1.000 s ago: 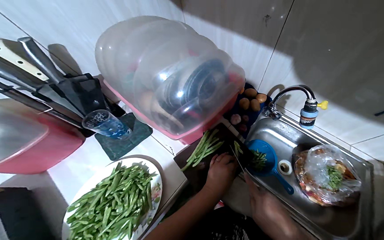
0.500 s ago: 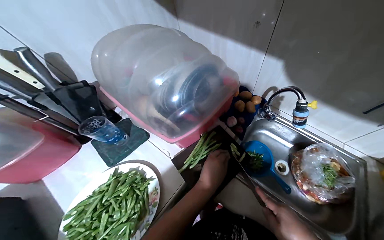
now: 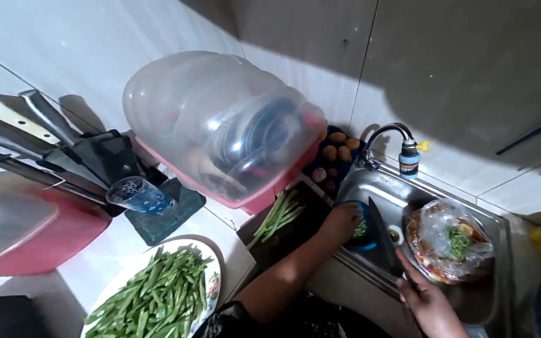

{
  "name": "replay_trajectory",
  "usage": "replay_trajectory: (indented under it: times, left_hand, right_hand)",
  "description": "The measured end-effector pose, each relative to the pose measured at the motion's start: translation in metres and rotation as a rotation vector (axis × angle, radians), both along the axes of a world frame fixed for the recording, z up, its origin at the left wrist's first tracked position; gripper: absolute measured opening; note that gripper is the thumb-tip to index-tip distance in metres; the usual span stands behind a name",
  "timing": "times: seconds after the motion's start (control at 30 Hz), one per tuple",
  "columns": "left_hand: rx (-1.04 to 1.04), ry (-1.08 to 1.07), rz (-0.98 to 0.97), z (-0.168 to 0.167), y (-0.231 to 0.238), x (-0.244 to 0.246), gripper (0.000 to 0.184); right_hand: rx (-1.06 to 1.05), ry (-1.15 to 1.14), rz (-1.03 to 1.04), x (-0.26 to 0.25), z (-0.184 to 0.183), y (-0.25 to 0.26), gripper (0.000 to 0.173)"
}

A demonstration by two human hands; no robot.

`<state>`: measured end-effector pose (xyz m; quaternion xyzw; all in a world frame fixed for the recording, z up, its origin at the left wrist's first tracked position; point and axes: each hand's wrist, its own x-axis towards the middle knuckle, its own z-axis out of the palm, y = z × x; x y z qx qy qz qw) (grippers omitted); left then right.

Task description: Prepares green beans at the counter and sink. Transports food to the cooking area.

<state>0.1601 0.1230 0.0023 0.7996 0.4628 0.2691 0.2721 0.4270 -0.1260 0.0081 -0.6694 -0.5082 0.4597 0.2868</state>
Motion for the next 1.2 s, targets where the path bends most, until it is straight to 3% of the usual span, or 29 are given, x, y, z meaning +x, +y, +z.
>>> replay_trajectory:
  times: [0.1, 0.2, 0.3, 0.37, 0.6, 0.73, 0.9, 1.07, 1.2]
  left_hand:
    - [-0.013, -0.069, -0.018, 0.044, 0.01, -0.007, 0.029]
    - [0.027, -0.071, 0.054, 0.092, 0.016, -0.043, 0.025]
    - [0.043, -0.01, 0.144, 0.141, 0.012, -0.089, 0.022]
    - [0.057, 0.095, 0.185, 0.155, 0.01, -0.118, 0.023]
    - [-0.13, 0.594, 0.325, 0.157, -0.027, -0.178, 0.023]
    - [-0.104, 0.555, 0.278, 0.12, -0.046, -0.175, 0.025]
    - [-0.047, 0.555, 0.217, 0.117, -0.067, -0.16, 0.028]
    - [-0.007, 0.735, 0.379, 0.142, -0.065, -0.155, 0.03]
    - [-0.014, 0.83, 0.455, 0.11, -0.051, -0.169, 0.04]
  right_hand:
    - [-0.001, -0.031, -0.037, 0.013, -0.011, -0.004, 0.067]
    - [-0.023, -0.069, -0.05, 0.025, -0.02, -0.006, 0.067]
    - [-0.041, -0.09, -0.031, 0.032, -0.034, -0.008, 0.066]
    - [-0.047, -0.096, -0.014, 0.031, -0.042, -0.007, 0.066]
    - [-0.024, -0.117, 0.028, 0.022, -0.056, 0.002, 0.067]
    - [0.023, -0.143, -0.011, 0.008, -0.044, 0.006, 0.067]
    - [0.025, -0.152, -0.129, -0.017, -0.019, 0.009, 0.07]
    - [0.043, -0.11, -0.123, -0.024, -0.017, 0.003, 0.067]
    - [0.03, -0.132, -0.108, -0.027, -0.018, -0.002, 0.065]
